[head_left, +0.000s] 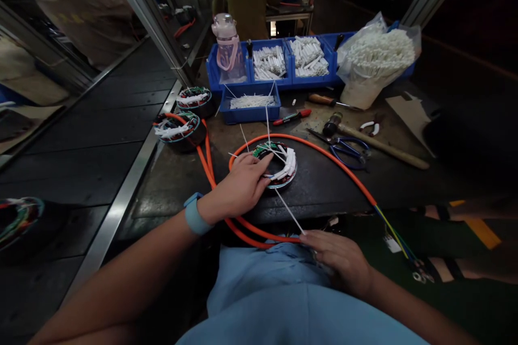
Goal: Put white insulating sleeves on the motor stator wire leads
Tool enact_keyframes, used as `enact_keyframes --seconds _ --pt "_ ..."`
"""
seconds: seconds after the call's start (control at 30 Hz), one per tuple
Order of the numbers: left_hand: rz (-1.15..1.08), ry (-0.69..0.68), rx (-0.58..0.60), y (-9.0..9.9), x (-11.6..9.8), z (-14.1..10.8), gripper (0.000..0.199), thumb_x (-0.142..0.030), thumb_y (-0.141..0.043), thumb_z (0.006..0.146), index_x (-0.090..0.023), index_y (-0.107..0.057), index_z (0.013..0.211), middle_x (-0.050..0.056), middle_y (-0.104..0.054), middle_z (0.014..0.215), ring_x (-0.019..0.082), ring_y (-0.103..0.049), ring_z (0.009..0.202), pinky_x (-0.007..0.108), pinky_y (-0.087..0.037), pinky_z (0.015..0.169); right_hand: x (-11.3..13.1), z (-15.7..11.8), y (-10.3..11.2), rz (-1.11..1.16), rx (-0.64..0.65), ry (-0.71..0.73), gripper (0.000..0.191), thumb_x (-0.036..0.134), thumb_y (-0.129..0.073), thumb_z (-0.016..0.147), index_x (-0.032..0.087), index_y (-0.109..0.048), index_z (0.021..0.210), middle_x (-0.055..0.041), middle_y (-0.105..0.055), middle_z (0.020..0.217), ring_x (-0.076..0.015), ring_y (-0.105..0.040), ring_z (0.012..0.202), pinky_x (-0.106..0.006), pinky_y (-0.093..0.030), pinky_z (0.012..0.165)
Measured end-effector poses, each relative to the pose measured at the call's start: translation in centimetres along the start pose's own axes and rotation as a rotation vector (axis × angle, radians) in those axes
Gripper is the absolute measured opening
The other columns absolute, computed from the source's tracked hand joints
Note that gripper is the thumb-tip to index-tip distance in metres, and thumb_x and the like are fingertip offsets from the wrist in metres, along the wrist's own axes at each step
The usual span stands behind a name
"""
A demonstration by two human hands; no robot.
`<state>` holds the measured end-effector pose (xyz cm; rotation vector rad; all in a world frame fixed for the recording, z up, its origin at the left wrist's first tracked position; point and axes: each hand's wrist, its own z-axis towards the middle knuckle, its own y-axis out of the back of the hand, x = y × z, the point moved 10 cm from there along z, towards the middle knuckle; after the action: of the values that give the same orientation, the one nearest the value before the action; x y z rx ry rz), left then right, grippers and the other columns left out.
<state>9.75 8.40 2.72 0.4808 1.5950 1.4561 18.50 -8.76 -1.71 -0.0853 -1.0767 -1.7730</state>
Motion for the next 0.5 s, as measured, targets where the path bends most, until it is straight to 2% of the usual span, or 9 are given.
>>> enact_keyframes --seconds 0.17,0.27,0.33,0.43,0.5 --pt "0.023 -0.015 -0.028 0.1 -0.2 0.0 0.050 -0.022 -0.042 0.087 -0.009 -0.036 0.135 0.010 -0.060 0.098 0.023 -0.050 0.099 0.046 -0.030 0.103 1.1 0.6 0.4 0.031 -0.051 -0.030 0.024 0.013 -0.044 0.087 0.021 -0.045 0.111 -0.0114 -0.064 0.115 -0.0199 -0.055 0.114 -0.040 -0.052 0.091" --pt "0.056 -0.028 -0.033 0.0 -0.4 0.0 0.049 -0.022 -0.043 0.087 -0.007 -0.038 0.134 0.012 -0.060 0.099 0.023 -0.050 0.098 0.046 -0.031 0.102 1.1 2.3 -0.1 -0.009 -0.086 0.014 0.028 0.012 -0.045 0.086 0.022 -0.047 0.112 -0.0102 -0.064 0.116 -0.0194 -0.055 0.115 -0.040 -0.052 0.091" --pt "0.043 -0.015 -0.056 0.1 -0.4 0.0 0.052 -0.020 -0.046 0.085 -0.006 -0.036 0.135 0.012 -0.062 0.101 0.024 -0.050 0.100 0.048 -0.030 0.102 0.2 4.2 -0.8 -0.067 -0.110 0.016 0.025 0.010 -0.046 0.084 0.022 -0.052 0.106 -0.0096 -0.063 0.117 -0.0187 -0.055 0.116 -0.037 -0.052 0.091" --pt "-0.118 0.035 -0.191 0.8 0.1 -0.4 0.060 -0.016 -0.053 0.081 -0.009 -0.032 0.137 0.008 -0.066 0.100 0.023 -0.050 0.105 0.047 -0.031 0.102 -3.1 7.3 -1.3 -0.021 -0.189 -0.159 0.018 0.010 -0.046 0.083 0.020 -0.056 0.094 -0.0107 -0.065 0.112 -0.0188 -0.060 0.108 -0.035 -0.053 0.087" --pt "-0.215 0.025 -0.295 1.3 0.2 -1.0 0.046 -0.015 -0.054 0.082 -0.016 -0.047 0.127 0.004 -0.068 0.096 0.021 -0.053 0.101 0.044 -0.036 0.098 -6.0 8.3 -0.9 0.149 -0.284 -0.371 0.011 0.015 -0.051 0.082 0.021 -0.055 0.091 -0.0081 -0.068 0.098 -0.0175 -0.064 0.093 -0.034 -0.054 0.081"
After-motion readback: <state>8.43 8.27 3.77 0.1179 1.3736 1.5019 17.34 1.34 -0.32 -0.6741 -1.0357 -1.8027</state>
